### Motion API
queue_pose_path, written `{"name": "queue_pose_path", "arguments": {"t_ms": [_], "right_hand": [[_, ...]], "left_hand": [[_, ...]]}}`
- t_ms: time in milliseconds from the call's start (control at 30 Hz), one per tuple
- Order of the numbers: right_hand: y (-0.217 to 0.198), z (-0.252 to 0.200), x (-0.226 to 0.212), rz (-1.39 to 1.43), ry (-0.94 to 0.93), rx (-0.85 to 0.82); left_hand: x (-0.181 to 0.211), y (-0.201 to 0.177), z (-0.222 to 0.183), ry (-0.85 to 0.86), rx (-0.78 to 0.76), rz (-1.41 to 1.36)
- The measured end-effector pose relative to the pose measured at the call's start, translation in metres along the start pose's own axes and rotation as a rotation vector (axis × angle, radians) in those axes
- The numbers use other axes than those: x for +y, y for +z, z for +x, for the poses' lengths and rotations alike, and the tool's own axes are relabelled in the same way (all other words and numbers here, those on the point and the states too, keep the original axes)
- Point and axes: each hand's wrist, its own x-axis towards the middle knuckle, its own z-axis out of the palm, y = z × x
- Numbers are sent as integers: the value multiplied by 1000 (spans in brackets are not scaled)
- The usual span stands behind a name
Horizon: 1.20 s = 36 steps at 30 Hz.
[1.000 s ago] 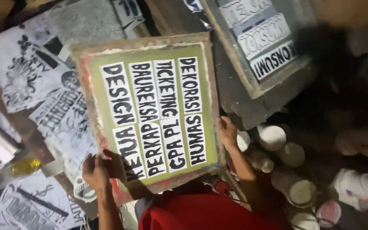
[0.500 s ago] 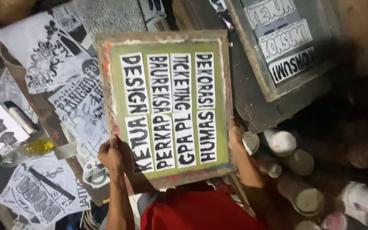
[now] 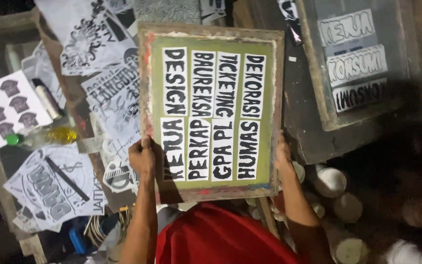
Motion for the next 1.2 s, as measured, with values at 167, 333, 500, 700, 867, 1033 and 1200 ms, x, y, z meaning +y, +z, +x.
{"name": "queue_pose_path", "arguments": {"t_ms": [167, 333, 500, 700, 867, 1033, 1200], "right_hand": [[1, 23, -2, -54, -111, 38], [-8, 11, 11, -110, -600, 182], [53, -47, 0, -308, -1608, 247], [208, -198, 34, -215, -1721, -225], [312, -275, 69, -437, -1619, -569], [454, -321, 58, -615, -1470, -788], [556, -317, 63, -124, -1390, -707]], "left_hand": [[-14, 1, 4, 83, -19, -39], [-39, -48, -7, 234, 39, -68], [-135, -102, -6, 234, 173, -77], [-191, -191, -44, 203, 225, -25], [-288, -250, -48, -1, 202, -135], [-353, -313, -59, 61, 312, -231], [-417, -348, -79, -310, 359, -113]]}}
